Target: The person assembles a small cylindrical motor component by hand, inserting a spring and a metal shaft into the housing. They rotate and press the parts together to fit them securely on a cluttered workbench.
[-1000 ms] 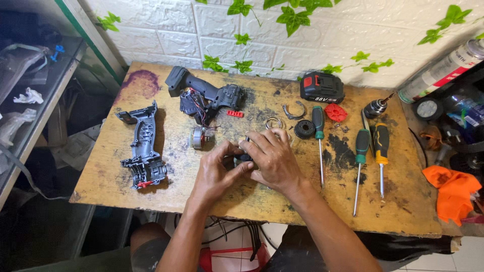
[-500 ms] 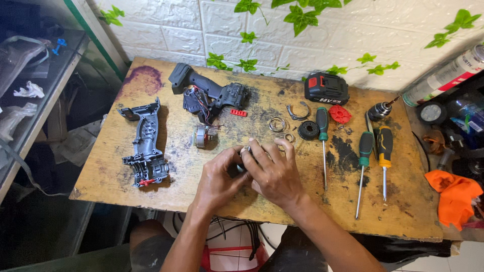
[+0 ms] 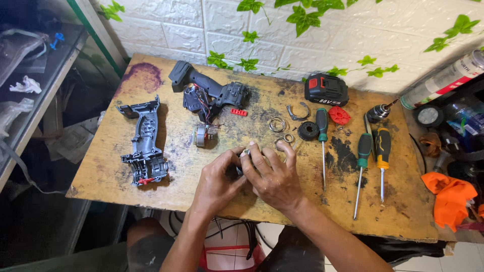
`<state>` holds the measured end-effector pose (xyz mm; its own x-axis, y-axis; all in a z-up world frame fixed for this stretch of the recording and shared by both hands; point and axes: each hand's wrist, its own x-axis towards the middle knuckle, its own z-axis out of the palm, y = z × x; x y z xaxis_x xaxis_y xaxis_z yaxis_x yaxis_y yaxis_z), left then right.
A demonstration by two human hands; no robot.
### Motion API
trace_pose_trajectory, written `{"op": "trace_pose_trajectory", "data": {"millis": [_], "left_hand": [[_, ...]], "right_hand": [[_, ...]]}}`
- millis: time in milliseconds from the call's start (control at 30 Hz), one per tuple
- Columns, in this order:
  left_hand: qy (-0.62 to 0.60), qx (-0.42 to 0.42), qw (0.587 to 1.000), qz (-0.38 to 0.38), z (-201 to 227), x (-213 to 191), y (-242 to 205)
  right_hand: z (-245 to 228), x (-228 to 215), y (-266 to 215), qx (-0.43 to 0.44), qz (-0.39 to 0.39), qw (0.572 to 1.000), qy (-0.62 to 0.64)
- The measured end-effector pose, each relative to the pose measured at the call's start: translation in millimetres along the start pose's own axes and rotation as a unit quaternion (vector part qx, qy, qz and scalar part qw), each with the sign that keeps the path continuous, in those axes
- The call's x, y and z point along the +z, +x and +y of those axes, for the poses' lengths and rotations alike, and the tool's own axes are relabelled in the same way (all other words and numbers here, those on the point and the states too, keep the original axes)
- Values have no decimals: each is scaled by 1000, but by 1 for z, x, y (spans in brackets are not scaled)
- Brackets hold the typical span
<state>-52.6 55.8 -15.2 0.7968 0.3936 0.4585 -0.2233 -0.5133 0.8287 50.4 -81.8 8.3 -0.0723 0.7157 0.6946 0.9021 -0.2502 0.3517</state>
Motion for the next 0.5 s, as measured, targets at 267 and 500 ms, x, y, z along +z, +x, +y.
{"op": "trace_pose_trajectory", "data": {"millis": [267,500], "left_hand": [[11,27,1000,-11,0,-2,-3],[36,35,999,5,0,1,-9]], "right_hand": [[-5,-4,-4,-18,3,1000,19],[-12,-8,-12,-19,1,1000,-6]]}}
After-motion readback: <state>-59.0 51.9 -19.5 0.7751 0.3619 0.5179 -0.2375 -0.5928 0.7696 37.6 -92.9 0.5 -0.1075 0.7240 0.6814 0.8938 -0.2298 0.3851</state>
